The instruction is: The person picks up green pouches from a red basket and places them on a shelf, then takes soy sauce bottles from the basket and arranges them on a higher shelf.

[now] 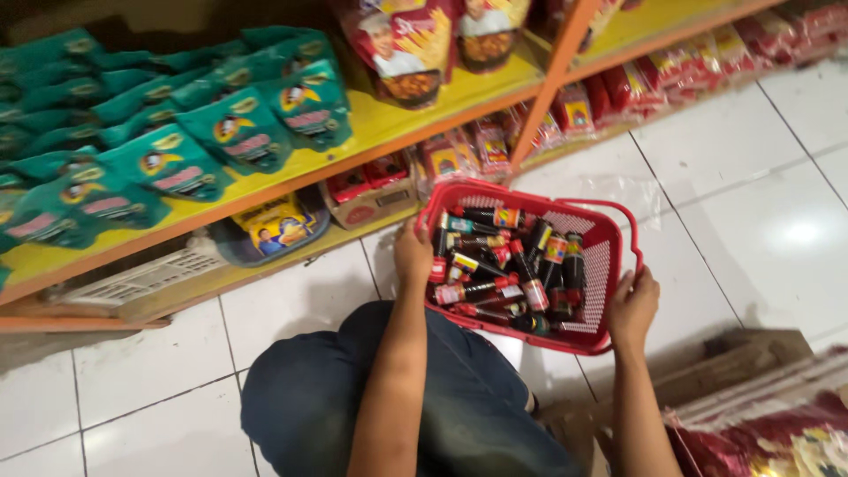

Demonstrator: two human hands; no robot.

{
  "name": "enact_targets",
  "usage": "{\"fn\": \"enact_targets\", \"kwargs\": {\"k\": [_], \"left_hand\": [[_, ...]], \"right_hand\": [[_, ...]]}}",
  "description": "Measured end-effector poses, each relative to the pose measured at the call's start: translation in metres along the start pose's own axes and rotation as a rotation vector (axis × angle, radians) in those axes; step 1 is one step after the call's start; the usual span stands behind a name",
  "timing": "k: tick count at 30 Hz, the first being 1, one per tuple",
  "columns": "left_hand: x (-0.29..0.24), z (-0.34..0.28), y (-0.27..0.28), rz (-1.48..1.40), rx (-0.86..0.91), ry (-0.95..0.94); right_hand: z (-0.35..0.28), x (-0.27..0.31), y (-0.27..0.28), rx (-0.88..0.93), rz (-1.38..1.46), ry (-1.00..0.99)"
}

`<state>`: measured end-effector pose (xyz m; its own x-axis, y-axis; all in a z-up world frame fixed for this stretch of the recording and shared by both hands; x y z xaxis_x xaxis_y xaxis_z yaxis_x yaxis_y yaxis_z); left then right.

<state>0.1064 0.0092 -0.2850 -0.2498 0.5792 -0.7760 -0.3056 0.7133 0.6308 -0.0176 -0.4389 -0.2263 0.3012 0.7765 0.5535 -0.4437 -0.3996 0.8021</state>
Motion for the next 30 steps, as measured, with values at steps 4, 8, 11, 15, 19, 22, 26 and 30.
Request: {"fn": "enact_targets", "kwargs": {"k": [4,8,11,15,19,22,26,30], "left_hand": [[-0.030,-0.005,0.020,-0.142,-0.031,-0.143],[-0.067,-0.020,0.039,-0.336,-0.019,-0.250],[-0.076,-0.032,0.029,-0.261,0.207,-0.002],[-0.102,-0.049,0.036,-0.325,0.166,-0.097],[-0.097,-0.047,0.042,-0.296,0.106,-0.150],[-0.095,-0.045,0.048,-0.176,0.014,-0.242],[-0.111,-0.060,0.053,0.015,-0.067,-0.331],[-0.133,-0.067,0.053,0.274,-0.050,-0.413]], "right_hand": [[0.002,0.034,0.022,0.005,0.293,-0.051],[-0.002,0.064,0.037,0.020,0.298,-0.039],[-0.005,0.082,0.047,0.024,0.324,-0.006],[-0.011,0.094,0.053,0.076,0.336,-0.016],[-0.010,0.091,0.050,0.058,0.358,0.016],[-0.008,0.071,0.039,0.033,0.348,0.027],[-0.009,0.045,0.033,-0.051,0.242,0.081],[-0.031,0.063,0.049,-0.278,0.045,0.297]]}}
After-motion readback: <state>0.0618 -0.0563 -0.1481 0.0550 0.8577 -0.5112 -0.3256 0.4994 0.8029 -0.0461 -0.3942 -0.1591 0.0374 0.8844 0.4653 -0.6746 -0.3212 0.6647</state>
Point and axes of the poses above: each hand's wrist, its own z-axis towards the middle knuckle, its own y-axis out of the back of the hand, x = y × z, the point moved 8 cm from there along z, towards the middle knuckle, and after that the axes turned 1 degree about y, right-handed, at the moved point
